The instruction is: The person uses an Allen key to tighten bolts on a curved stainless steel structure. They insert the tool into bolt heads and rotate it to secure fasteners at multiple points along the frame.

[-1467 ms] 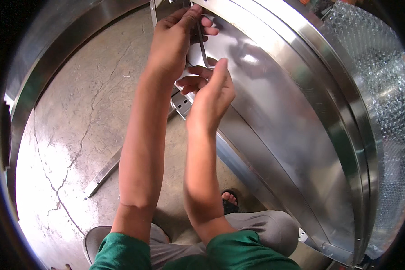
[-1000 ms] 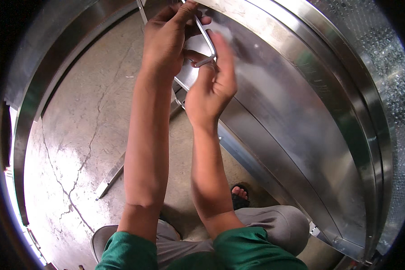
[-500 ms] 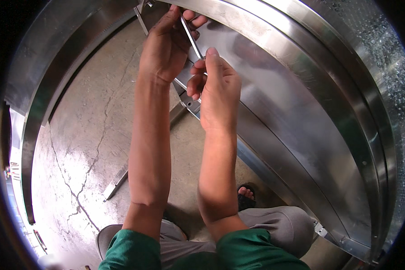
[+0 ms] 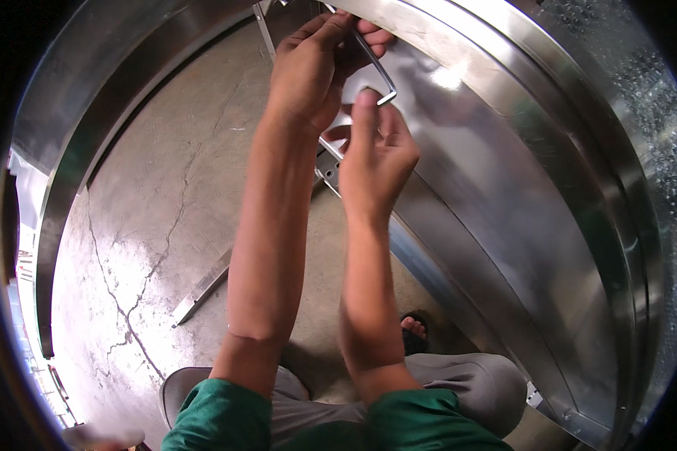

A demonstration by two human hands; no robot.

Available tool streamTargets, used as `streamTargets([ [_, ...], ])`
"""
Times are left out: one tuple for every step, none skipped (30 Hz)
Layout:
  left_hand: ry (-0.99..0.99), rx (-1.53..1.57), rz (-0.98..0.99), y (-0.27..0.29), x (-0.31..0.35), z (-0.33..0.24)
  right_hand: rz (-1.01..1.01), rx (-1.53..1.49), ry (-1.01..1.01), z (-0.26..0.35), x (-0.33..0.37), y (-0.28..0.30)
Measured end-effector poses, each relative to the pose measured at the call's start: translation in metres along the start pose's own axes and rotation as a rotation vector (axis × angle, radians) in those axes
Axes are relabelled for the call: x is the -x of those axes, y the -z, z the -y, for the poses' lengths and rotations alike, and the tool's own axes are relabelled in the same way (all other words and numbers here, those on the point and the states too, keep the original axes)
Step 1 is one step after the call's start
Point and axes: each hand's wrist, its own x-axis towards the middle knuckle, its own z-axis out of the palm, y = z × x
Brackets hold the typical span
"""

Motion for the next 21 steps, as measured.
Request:
streamTargets([
  [0.030, 0.023, 0.007, 0.002, 0.001, 0.001, 0.045, -0.040, -0.109, 0.001, -0.001, 0.002],
  [0.130, 0.102, 0.069, 0.004, -0.001, -0.001, 0.117, -0.253, -0.062, 0.002, 0.000, 0.004],
  [0.087, 0.128, 0.092, 0.005, -0.001, -0.001, 0.105, -0.185, -0.067, 0.002, -0.001, 0.005],
  [0.044, 0.157, 0.119, 0.007, 0.000, -0.001, 0.112, -0.123, -0.058, 0.003, -0.004, 0.008],
  [0.003, 0.186, 0.145, 0.008, 0.001, -0.001, 0.116, -0.067, -0.042, 0.002, -0.006, 0.010],
  [-0.003, 0.145, 0.157, 0.010, 0.002, -0.002, 0.100, -0.013, -0.071, 0.002, -0.007, 0.012],
  [-0.021, 0.055, 0.123, 0.010, 0.002, -0.003, 0.061, 0.154, 0.060, 0.000, -0.009, 0.012],
  [-0.042, -0.034, 0.090, 0.010, 0.002, -0.003, 0.020, 0.321, 0.194, -0.003, -0.013, 0.011],
  [-0.074, -0.116, 0.061, 0.010, 0.003, -0.004, -0.036, 0.514, 0.308, -0.006, -0.015, 0.010],
  [-0.177, -0.269, -0.090, 0.007, 0.003, -0.002, -0.117, 0.701, 0.567, -0.008, -0.019, 0.011],
  [-0.242, -0.365, -0.151, 0.004, 0.002, -0.001, -0.154, 0.752, 0.685, -0.009, -0.021, 0.012],
  [-0.305, -0.464, -0.215, 0.002, 0.003, 0.000, -0.205, 0.803, 0.761, -0.011, -0.021, 0.013],
  [-0.369, -0.563, -0.281, 0.000, 0.004, 0.000, -0.245, 0.864, 0.840, -0.011, -0.021, 0.013],
  [-0.377, -0.497, -0.306, -0.003, 0.003, 0.001, -0.242, 0.863, 0.811, -0.012, -0.019, 0.013],
  [-0.347, -0.462, -0.308, -0.005, 0.004, 0.001, -0.228, 0.876, 0.787, -0.011, -0.017, 0.012],
  [-0.316, -0.427, -0.310, -0.007, 0.004, 0.000, -0.215, 0.883, 0.760, -0.011, -0.014, 0.010],
  [-0.292, -0.392, -0.306, -0.008, 0.005, -0.001, -0.217, 0.698, 0.631, -0.010, -0.011, 0.008],
  [-0.273, -0.381, -0.290, -0.009, 0.005, -0.003, -0.221, 0.505, 0.499, -0.009, -0.007, 0.003],
  [-0.262, -0.370, -0.267, -0.010, 0.006, -0.005, -0.257, 0.324, 0.298, -0.008, -0.004, -0.003],
  [-0.249, -0.359, -0.245, -0.011, 0.006, -0.007, -0.248, 0.283, 0.255, -0.005, 0.000, -0.006],
  [-0.217, -0.339, -0.231, -0.012, 0.007, -0.008, -0.302, 0.179, 0.203, -0.003, 0.002, -0.011],
])
